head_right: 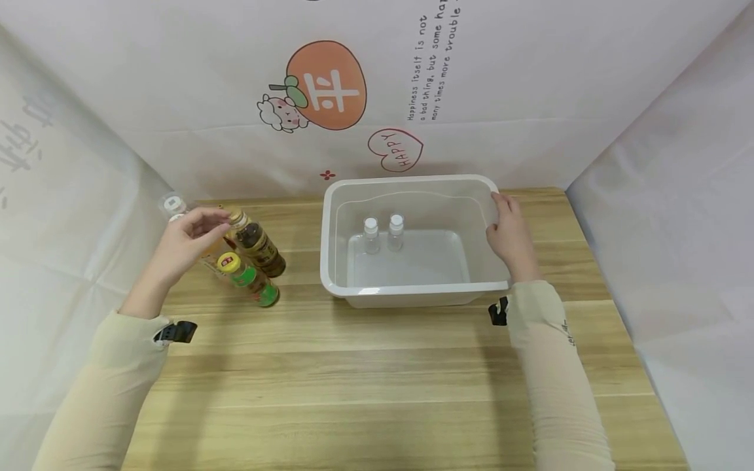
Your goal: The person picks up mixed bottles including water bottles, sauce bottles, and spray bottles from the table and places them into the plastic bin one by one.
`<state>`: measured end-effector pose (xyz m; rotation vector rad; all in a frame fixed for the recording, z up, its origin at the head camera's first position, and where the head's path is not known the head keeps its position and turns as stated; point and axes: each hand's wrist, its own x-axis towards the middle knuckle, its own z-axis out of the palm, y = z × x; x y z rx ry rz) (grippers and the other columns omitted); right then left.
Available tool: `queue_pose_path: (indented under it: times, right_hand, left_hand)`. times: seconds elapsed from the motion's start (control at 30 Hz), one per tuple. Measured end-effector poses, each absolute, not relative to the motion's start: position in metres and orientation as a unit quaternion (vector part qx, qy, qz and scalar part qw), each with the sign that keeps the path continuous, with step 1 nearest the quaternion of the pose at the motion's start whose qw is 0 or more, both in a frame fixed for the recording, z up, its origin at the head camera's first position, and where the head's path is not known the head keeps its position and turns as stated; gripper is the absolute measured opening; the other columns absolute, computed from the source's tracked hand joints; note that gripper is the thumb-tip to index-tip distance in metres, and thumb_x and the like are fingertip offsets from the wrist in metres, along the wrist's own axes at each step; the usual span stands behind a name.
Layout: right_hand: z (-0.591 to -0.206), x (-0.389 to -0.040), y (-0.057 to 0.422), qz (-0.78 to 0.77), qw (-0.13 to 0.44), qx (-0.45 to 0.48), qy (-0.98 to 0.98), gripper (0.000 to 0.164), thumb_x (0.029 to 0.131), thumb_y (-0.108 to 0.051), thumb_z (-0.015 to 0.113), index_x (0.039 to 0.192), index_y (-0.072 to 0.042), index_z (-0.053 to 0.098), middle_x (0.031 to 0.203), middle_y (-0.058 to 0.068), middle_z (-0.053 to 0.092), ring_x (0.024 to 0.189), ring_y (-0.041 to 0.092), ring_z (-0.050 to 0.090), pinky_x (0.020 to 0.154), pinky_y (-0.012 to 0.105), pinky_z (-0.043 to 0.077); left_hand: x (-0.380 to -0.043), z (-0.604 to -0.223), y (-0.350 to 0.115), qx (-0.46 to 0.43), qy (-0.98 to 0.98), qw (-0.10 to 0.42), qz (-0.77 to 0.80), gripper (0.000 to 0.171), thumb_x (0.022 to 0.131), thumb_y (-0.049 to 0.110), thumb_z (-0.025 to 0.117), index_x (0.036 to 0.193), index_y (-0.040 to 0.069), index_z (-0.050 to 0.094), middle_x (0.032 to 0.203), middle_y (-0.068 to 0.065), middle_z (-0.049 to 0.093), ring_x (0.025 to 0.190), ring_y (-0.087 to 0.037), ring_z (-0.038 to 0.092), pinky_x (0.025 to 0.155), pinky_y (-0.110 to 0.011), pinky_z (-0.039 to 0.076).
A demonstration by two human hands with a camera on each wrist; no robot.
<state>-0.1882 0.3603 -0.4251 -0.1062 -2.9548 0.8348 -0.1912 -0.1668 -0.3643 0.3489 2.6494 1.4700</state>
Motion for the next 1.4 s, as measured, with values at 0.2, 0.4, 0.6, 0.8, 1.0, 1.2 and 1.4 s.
queue_pose_path:
  times: [0.2, 0.4, 0.6, 0.8, 1.0, 1.2, 1.4]
  right_hand:
    - [-0.420, -0.188, 0.362, 0.275, 0.031, -0.036, -0.960, 0.066, 0.085, 0.004, 0.042, 0.148, 0.004, 0.022, 0.148, 0.033, 0.023, 0.125, 0.056, 0.036, 0.102, 0.067, 0.032]
    - [-0.417, -0.188, 0.364, 0.270, 0.022, -0.041, -0.962, 0.067, 0.086, 0.003, 0.042, 0.149, 0.003, 0.021, 0.149, 0.032, 0.022, 0.125, 0.057, 0.036, 0.102, 0.068, 0.032]
    - [-0.418, -0.187, 0.363, 0.268, 0.015, -0.048, -0.962, 0.068, 0.086, 0.002, 0.043, 0.150, 0.001, 0.020, 0.150, 0.032, 0.021, 0.125, 0.057, 0.035, 0.102, 0.068, 0.032]
    - [-0.422, -0.184, 0.360, 0.261, 0.020, -0.040, -0.964, 0.066, 0.085, 0.002, 0.043, 0.148, 0.004, 0.023, 0.148, 0.034, 0.025, 0.124, 0.057, 0.037, 0.101, 0.068, 0.034]
    - [-0.422, -0.183, 0.358, 0.264, 0.019, -0.040, -0.964, 0.066, 0.086, 0.002, 0.043, 0.148, 0.004, 0.022, 0.148, 0.034, 0.024, 0.124, 0.057, 0.037, 0.101, 0.068, 0.033]
    - [-0.422, -0.184, 0.359, 0.258, 0.019, -0.041, -0.965, 0.066, 0.086, 0.002, 0.044, 0.148, 0.004, 0.022, 0.148, 0.034, 0.024, 0.122, 0.057, 0.039, 0.100, 0.067, 0.035]
    - [-0.421, -0.184, 0.358, 0.263, 0.014, -0.044, -0.964, 0.067, 0.086, 0.002, 0.045, 0.149, 0.003, 0.021, 0.148, 0.033, 0.023, 0.124, 0.057, 0.037, 0.101, 0.068, 0.034]
  left_hand:
    - [-0.186, -0.379, -0.181, 0.116, 0.875, 0.036, 0.469, 0.036, 0.094, 0.021, 0.060, 0.122, -0.001, 0.057, 0.104, 0.010, 0.060, 0.090, 0.009, 0.056, 0.080, -0.005, 0.045]
    - [-0.181, -0.389, -0.188, 0.113, 0.885, 0.069, 0.447, 0.042, 0.094, 0.026, 0.060, 0.127, 0.001, 0.055, 0.117, -0.016, 0.061, 0.089, 0.012, 0.054, 0.078, -0.006, 0.045]
    - [-0.176, -0.397, -0.189, 0.120, 0.885, 0.091, 0.441, 0.044, 0.093, 0.024, 0.062, 0.131, 0.003, 0.053, 0.125, -0.018, 0.057, 0.105, -0.010, 0.057, 0.092, -0.022, 0.047]
    - [-0.171, -0.407, -0.189, 0.116, 0.890, 0.096, 0.430, 0.048, 0.091, 0.029, 0.064, 0.131, 0.004, 0.052, 0.128, -0.016, 0.055, 0.113, -0.027, 0.052, 0.097, -0.041, 0.046]
    - [-0.168, -0.411, -0.190, 0.115, 0.894, 0.096, 0.421, 0.048, 0.089, 0.030, 0.068, 0.130, 0.008, 0.055, 0.127, -0.010, 0.057, 0.100, -0.010, 0.054, 0.080, -0.018, 0.047]
    - [-0.166, -0.411, -0.192, 0.112, 0.892, 0.115, 0.422, 0.052, 0.086, 0.032, 0.071, 0.131, 0.011, 0.055, 0.129, -0.008, 0.056, 0.099, -0.005, 0.053, 0.080, -0.017, 0.047]
    - [-0.165, -0.413, -0.195, 0.110, 0.891, 0.126, 0.423, 0.054, 0.086, 0.032, 0.071, 0.133, 0.013, 0.053, 0.130, -0.010, 0.056, 0.104, -0.013, 0.052, 0.081, -0.020, 0.046]
